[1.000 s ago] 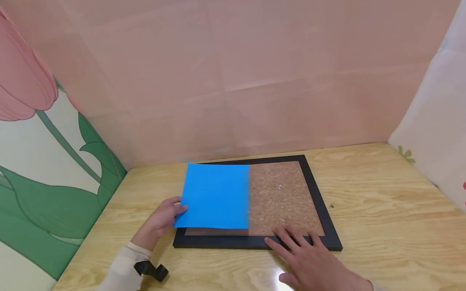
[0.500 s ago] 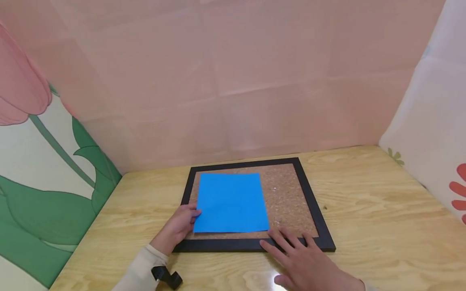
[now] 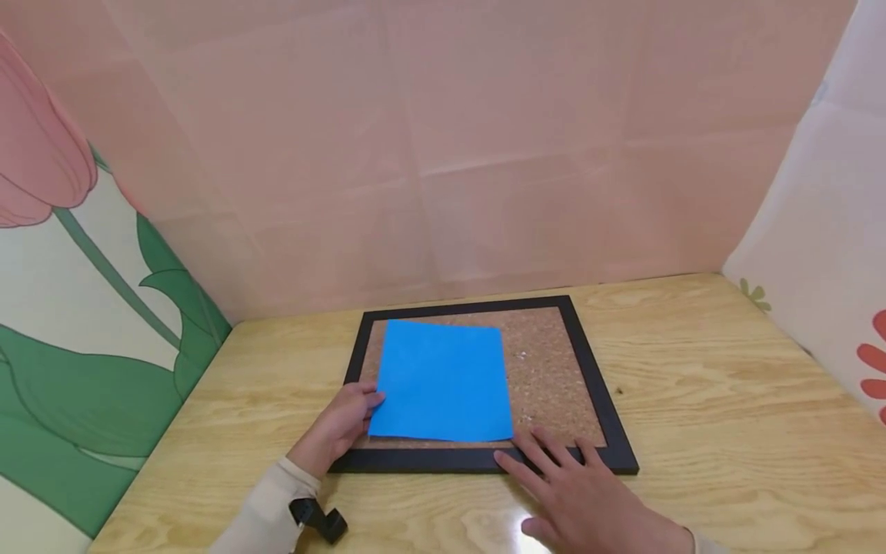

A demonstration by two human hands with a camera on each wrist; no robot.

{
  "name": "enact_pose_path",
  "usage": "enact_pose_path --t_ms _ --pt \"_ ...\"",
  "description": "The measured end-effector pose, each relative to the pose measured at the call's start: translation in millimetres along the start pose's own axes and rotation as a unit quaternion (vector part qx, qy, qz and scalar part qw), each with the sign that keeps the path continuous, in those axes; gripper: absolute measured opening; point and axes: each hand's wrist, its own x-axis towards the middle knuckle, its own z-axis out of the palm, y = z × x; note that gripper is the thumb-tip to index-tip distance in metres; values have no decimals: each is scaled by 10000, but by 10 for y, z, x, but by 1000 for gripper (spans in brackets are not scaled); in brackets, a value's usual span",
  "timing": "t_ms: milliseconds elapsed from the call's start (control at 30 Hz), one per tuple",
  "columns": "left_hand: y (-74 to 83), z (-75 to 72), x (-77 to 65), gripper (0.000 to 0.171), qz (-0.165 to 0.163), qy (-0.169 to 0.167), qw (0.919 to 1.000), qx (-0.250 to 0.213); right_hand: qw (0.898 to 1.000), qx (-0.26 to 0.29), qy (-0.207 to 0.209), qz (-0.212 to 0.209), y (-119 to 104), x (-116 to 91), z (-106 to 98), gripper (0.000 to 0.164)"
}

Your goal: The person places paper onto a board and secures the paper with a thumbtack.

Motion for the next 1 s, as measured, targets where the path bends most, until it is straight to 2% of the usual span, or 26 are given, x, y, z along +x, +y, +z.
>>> enact_pose_path --t_ms 233,367,600,833,1000 --pt "20 17 -4 44 -31 65 10000 67 9973 387 -550 288 -8 7 -53 68" --pt "22 23 8 46 -152 121 9998 -23 9977 388 -481 275 -14 4 -49 67" --pt "4 21 10 46 -201 170 9997 3 9939 628 -780 454 -27 24 -58 70" --pt "25 20 8 46 -275 204 9994 43 9976 424 -392 391 -27 19 -85 76" --pt "33 20 11 45 -303 212 9993 48 9999 -44 62 144 -35 -13 -53 77"
